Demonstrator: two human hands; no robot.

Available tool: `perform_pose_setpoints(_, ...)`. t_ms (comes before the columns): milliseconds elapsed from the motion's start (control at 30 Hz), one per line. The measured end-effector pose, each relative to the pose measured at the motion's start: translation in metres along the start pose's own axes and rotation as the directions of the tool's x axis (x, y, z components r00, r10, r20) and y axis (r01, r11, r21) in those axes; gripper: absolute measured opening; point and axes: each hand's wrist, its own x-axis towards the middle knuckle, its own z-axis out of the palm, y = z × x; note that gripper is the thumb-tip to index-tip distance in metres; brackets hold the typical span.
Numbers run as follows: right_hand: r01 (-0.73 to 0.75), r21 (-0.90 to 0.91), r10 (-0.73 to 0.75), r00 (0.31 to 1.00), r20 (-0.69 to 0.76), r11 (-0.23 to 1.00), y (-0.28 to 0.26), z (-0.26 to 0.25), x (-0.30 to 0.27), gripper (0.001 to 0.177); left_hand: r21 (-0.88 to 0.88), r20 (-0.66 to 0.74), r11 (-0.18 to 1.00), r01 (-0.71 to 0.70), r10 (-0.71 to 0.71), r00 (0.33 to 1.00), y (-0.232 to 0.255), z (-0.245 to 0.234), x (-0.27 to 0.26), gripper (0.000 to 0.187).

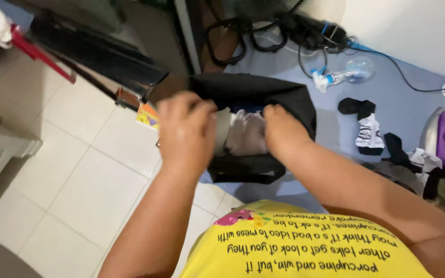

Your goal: The person folds items of clothing including underwear and bras by hand and places them inside a black storage bag.

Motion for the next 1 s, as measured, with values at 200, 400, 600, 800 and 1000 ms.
perform_pose_setpoints(200,0.218,0.124,-0.192,0.963,-0.188,0.968,-0.012,-0.036,-0.025,0.018,-0.093,0.819,0.99,0.108,0.015,0.573,0.026,0.093,-0.016,0.026)
perform_pose_setpoints(400,0.255,0.299,-0.074,0.86,-0.504,0.919,0.006,-0.08,-0.07,0.007,-0.076,0.915,0.979,-0.188,0.143,0.378,0.016,0.152,-0.015,0.033)
perform_pose_setpoints(600,-0.003,0.441,0.276,0.783,-0.558,0.898,0.101,-0.058,-0.142,0.009,0.162,0.937,0.975,-0.154,-0.103,0.334,0.054,0.136,0.013,0.038)
perform_pose_setpoints(800,-0.511,0.484,0.695,0.618,-0.369,0.711,0.243,0.001,-0.238,0.01,-0.05,0.63,0.989,-0.139,0.139,0.764,0.106,0.123,0.028,0.025)
perform_pose_setpoints(1000,-0.745,0.386,0.839,0.493,-0.231,0.544,0.32,0.029,-0.299,0.039,-0.327,0.338,0.926,-0.191,0.303,0.891,0.165,0.124,0.026,0.016)
